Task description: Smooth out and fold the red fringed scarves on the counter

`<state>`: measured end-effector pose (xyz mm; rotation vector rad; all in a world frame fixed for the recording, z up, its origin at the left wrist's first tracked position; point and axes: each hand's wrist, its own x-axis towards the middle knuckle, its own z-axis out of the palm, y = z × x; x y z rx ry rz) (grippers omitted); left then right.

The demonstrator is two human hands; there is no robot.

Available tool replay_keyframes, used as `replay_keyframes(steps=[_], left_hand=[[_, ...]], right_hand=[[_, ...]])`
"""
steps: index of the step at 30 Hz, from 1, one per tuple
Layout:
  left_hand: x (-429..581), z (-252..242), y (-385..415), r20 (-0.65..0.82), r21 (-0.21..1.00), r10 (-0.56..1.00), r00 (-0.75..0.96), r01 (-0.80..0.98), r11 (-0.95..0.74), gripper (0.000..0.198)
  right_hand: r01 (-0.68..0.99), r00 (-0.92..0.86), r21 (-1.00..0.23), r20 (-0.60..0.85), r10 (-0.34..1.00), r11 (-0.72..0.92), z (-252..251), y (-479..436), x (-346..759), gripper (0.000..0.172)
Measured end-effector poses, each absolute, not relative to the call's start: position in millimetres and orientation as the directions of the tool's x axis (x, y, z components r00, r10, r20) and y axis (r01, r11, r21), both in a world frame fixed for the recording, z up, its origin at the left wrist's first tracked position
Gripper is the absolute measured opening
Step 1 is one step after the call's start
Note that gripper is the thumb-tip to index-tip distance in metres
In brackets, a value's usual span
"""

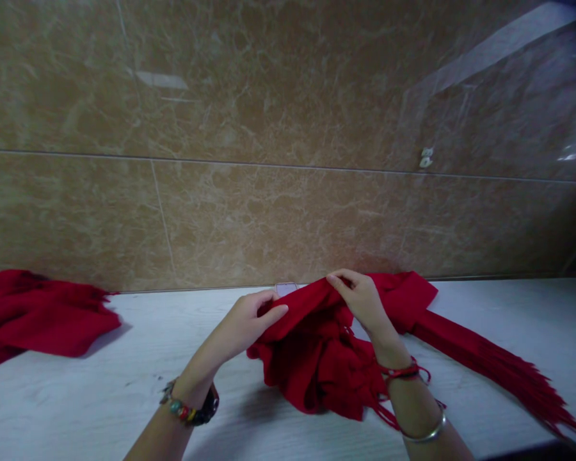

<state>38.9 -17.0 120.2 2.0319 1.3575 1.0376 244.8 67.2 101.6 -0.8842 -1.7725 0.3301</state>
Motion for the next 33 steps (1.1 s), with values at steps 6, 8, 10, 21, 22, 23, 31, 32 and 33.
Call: replay_keyframes(steps=[6,8,10,21,22,23,31,32,33], left_hand=[[40,123,-17,0.373,0.561,0.900,0.224,0.719,-0.411,0.020],[42,125,-18,0.396,0.506,0.887,0.236,0.750,-0.426,0.018],[42,126,-18,0.400,0.480,0.881,0.251,0.762,-0.435,0.017],[28,120,-11,0.390,0.321,0.911,0.134,0.908,-0.271,0.020],[28,119,-10,0.402,0.301,0.910,0.099,0.925,-0.233,0.021],[27,119,-9,0.411,0.300,0.909,0.070,0.931,-0.207,0.022],[28,123,-11,0.391,0.577,0.906,0.159,0.725,-0.377,0.019],[29,123,-11,0.399,0.565,0.902,0.163,0.731,-0.382,0.019],[31,123,-11,0.402,0.548,0.900,0.171,0.743,-0.385,0.019]], right_hand=[[0.456,-0.392,-0.260,0.800,0.455,0.851,100,52,227,0.026],[0.402,-0.516,-0.231,0.742,0.428,0.886,100,45,220,0.033],[0.382,-0.585,-0.249,0.681,0.441,0.890,101,41,217,0.022],[0.183,-0.149,-0.689,0.685,0.713,0.701,99,62,236,0.021],[0.176,-0.091,-0.696,0.692,0.716,0.696,98,64,236,0.022],[0.196,-0.039,-0.691,0.703,0.710,0.695,97,66,237,0.022],[0.410,-0.411,-0.251,0.808,0.423,0.877,99,49,221,0.030],[0.380,-0.485,-0.237,0.772,0.411,0.894,98,45,217,0.035],[0.365,-0.535,-0.233,0.740,0.408,0.902,97,43,213,0.036]])
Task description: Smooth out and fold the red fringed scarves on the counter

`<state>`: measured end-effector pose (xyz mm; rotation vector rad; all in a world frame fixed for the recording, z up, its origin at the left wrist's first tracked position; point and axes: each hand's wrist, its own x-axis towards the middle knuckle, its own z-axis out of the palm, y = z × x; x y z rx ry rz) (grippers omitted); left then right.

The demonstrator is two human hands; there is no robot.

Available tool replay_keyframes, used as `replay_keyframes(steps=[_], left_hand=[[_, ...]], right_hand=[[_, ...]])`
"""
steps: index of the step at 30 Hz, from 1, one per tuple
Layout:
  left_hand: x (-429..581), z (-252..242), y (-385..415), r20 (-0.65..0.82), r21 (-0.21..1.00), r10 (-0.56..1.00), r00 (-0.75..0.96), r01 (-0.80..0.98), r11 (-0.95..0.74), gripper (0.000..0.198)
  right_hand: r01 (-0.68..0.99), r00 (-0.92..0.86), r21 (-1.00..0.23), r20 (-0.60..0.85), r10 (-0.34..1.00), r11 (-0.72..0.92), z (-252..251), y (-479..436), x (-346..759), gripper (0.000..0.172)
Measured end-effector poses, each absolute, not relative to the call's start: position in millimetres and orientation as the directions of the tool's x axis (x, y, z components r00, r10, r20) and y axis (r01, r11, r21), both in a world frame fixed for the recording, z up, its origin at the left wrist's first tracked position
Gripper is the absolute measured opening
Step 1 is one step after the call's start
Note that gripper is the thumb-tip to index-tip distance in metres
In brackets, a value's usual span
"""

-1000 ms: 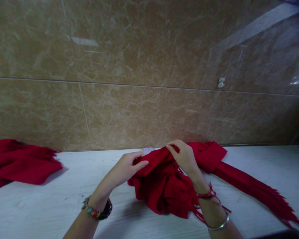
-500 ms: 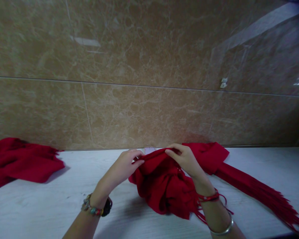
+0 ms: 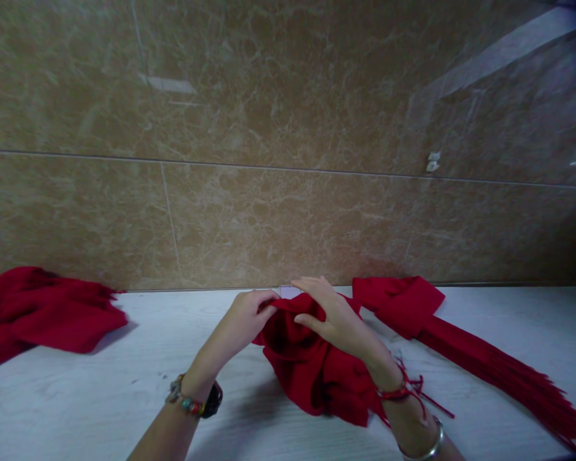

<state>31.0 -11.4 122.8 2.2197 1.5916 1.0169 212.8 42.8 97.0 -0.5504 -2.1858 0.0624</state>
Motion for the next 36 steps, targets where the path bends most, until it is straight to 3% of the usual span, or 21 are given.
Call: replay_keyframes(steps=[4,10,14,16,18,22,24,27,31,34,36], left_hand=[[33,122,-12,0.402,0.445,0.901,0.161,0.826,-0.346,0.018],[31,117,-9,0.410,0.225,0.907,0.094,0.953,-0.201,0.024],[23,115,-7,0.399,0.164,0.917,-0.031,0.986,-0.037,0.024],[20,116,-6,0.404,0.190,0.911,-0.083,0.982,0.005,0.025],[20,117,-7,0.399,0.270,0.915,-0.064,0.962,-0.050,0.024],[25,120,-10,0.390,0.467,0.917,0.084,0.841,-0.275,0.023],[28,121,-11,0.415,0.488,0.901,0.128,0.804,-0.339,0.022],[28,122,-13,0.423,0.462,0.894,0.148,0.813,-0.354,0.020],[26,122,-12,0.440,0.435,0.888,0.132,0.834,-0.339,0.020],[29,121,-13,0.463,0.440,0.874,0.146,0.818,-0.370,0.018],[33,122,-14,0.482,0.433,0.863,0.152,0.815,-0.385,0.017]], right_hand=[[0.353,-0.511,-0.334,0.713,0.480,0.874,95,40,209,0.014],[0.291,-0.194,-0.622,0.706,0.681,0.727,97,61,232,0.019],[0.315,-0.052,-0.684,0.679,0.732,0.657,89,78,237,0.026],[0.443,-0.021,-0.613,0.722,0.691,0.654,87,78,234,0.025],[0.549,-0.072,-0.466,0.801,0.594,0.694,88,72,228,0.023],[0.488,-0.414,-0.203,0.802,0.430,0.849,90,53,210,0.038],[0.452,-0.512,-0.160,0.759,0.402,0.878,89,49,205,0.036],[0.437,-0.505,-0.171,0.766,0.398,0.883,89,51,207,0.014],[0.412,-0.453,-0.177,0.811,0.369,0.894,93,55,216,0.011],[0.409,-0.551,-0.114,0.760,0.345,0.905,91,50,210,0.027],[0.417,-0.595,-0.058,0.737,0.321,0.907,87,46,202,0.024]])
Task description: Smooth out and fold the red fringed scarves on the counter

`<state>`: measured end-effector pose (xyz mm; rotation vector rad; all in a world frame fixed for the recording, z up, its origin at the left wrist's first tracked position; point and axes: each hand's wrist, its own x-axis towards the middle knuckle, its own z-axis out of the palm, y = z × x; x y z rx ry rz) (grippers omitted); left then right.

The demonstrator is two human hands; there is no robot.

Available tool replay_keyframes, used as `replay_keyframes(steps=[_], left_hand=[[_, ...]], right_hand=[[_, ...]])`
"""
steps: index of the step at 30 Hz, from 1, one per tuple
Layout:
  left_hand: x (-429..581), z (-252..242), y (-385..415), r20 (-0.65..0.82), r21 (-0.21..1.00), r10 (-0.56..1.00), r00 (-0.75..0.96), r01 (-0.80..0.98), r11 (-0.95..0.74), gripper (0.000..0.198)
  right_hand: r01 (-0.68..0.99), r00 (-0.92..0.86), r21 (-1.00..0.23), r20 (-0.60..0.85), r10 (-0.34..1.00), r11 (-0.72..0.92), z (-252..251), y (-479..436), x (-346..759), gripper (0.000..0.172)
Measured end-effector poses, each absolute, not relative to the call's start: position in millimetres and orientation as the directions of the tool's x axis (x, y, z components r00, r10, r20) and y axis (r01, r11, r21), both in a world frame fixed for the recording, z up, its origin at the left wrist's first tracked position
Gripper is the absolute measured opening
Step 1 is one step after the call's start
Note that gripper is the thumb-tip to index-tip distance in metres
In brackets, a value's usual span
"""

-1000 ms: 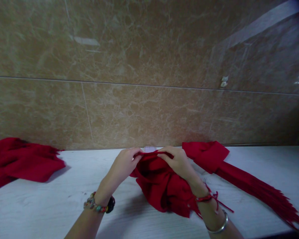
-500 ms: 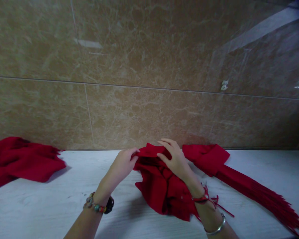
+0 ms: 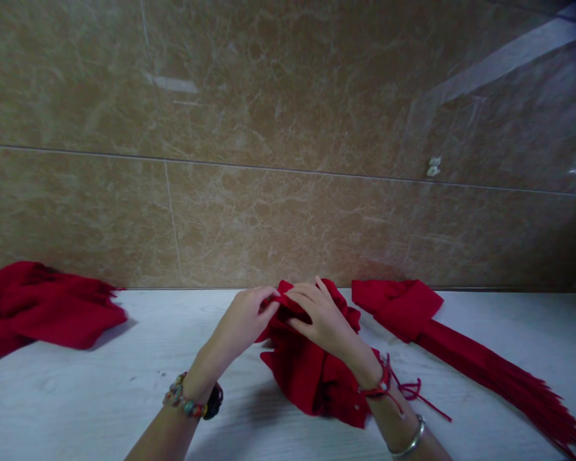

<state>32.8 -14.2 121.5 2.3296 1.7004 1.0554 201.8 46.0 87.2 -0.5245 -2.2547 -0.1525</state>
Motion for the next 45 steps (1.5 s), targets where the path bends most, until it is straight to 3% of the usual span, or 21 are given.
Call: replay_keyframes(steps=[3,9,12,16,18,21,27,31,35,38,42,45], left_hand=[[34,123,-16,0.479,0.405,0.867,0.136,0.843,-0.355,0.018],[28,116,-9,0.425,0.214,0.904,0.045,0.965,-0.149,0.020],[32,111,-6,0.395,0.255,0.919,0.013,0.959,-0.123,0.017],[45,112,-14,0.415,0.409,0.910,0.007,0.892,-0.193,0.023],[53,112,-20,0.392,0.421,0.920,0.020,0.885,-0.199,0.031],[64,107,-24,0.344,0.344,0.938,0.050,0.923,-0.175,0.047],[58,104,-16,0.345,0.223,0.937,-0.060,0.975,-0.020,0.023],[29,118,-14,0.417,0.312,0.896,-0.153,0.950,0.017,0.020],[5,131,-18,0.375,0.572,0.922,-0.098,0.807,-0.147,0.021],[3,135,-20,0.341,0.685,0.938,0.069,0.665,-0.298,0.015],[15,131,-19,0.370,0.604,0.918,0.145,0.713,-0.356,0.024],[23,127,-18,0.375,0.544,0.917,0.136,0.768,-0.337,0.034]], right_hand=[[0.442,-0.543,-0.045,0.781,0.308,0.896,84,47,198,0.023],[0.396,-0.264,-0.386,0.821,0.506,0.833,95,63,232,0.016],[0.395,-0.243,-0.472,0.774,0.585,0.788,99,64,239,0.017],[0.471,-0.263,-0.449,0.750,0.607,0.759,98,58,227,0.022],[0.506,-0.262,-0.431,0.749,0.609,0.747,96,55,221,0.023],[0.555,-0.247,-0.409,0.750,0.613,0.724,96,52,217,0.023],[0.567,-0.277,-0.366,0.759,0.589,0.738,99,51,223,0.019],[0.559,-0.236,-0.399,0.764,0.601,0.727,100,65,244,0.018],[0.675,-0.032,-0.439,0.785,0.618,0.593,97,85,269,0.021],[0.676,-0.181,-0.349,0.775,0.606,0.649,96,83,268,0.020],[0.454,-0.565,-0.228,0.674,0.476,0.861,98,57,239,0.041],[0.382,-0.634,-0.230,0.640,0.435,0.895,96,41,214,0.040]])
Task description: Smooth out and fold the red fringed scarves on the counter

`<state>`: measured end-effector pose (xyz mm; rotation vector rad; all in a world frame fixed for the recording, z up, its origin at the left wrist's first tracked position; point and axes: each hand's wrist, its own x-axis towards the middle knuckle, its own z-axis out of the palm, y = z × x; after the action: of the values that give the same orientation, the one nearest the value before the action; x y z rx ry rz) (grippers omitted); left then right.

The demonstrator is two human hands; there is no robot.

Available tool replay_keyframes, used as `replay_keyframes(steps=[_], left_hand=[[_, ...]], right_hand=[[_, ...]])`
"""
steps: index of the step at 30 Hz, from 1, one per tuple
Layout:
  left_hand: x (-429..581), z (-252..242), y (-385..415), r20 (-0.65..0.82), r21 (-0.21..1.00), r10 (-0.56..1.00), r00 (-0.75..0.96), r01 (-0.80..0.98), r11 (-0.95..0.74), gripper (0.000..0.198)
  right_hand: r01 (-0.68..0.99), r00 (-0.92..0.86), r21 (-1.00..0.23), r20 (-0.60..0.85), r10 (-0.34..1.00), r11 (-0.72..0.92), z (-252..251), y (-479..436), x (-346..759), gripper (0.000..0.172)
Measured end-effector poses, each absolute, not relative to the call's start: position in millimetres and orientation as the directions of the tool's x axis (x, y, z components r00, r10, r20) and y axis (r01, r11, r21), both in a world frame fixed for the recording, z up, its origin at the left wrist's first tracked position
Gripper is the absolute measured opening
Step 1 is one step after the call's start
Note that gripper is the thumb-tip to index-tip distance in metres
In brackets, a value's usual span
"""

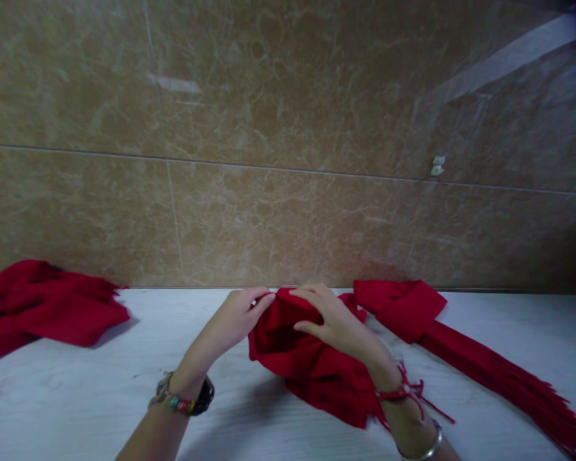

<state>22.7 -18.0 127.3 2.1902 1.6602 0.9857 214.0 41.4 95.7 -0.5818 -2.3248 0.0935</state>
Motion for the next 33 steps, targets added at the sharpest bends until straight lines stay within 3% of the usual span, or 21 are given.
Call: replay_keyframes(steps=[4,9,13,15,18,21,24,27,33], left_hand=[[23,131,-21,0.385,0.457,0.917,0.107,0.841,-0.290,0.036],[22,127,-21,0.312,0.302,0.946,0.086,0.935,-0.184,0.015],[21,118,-15,0.301,0.139,0.950,-0.084,0.989,0.043,0.015],[18,117,-13,0.320,0.218,0.942,-0.099,0.976,0.028,0.016],[17,121,-14,0.307,0.508,0.951,0.032,0.839,-0.192,0.017],[25,123,-16,0.254,0.749,0.952,0.169,0.588,-0.304,0.020],[33,122,-17,0.208,0.813,0.960,0.189,0.512,-0.277,0.023],[34,122,-17,0.228,0.725,0.962,0.153,0.633,-0.273,0.027],[29,116,-16,0.308,0.229,0.951,0.006,0.970,-0.081,0.019]], right_hand=[[0.390,-0.510,-0.348,0.689,0.515,0.853,92,47,208,0.014],[0.334,-0.252,-0.594,0.692,0.677,0.732,95,69,234,0.019],[0.352,-0.108,-0.648,0.689,0.716,0.676,94,79,244,0.028],[0.463,-0.053,-0.604,0.712,0.700,0.649,93,79,243,0.027],[0.579,-0.120,-0.442,0.785,0.608,0.685,93,70,236,0.022],[0.438,-0.441,-0.307,0.746,0.500,0.845,94,53,223,0.038],[0.305,-0.642,-0.287,0.643,0.419,0.908,94,39,209,0.037],[0.335,-0.560,-0.331,0.682,0.469,0.882,93,38,207,0.016],[0.338,-0.315,-0.531,0.714,0.626,0.777,100,57,233,0.014]])
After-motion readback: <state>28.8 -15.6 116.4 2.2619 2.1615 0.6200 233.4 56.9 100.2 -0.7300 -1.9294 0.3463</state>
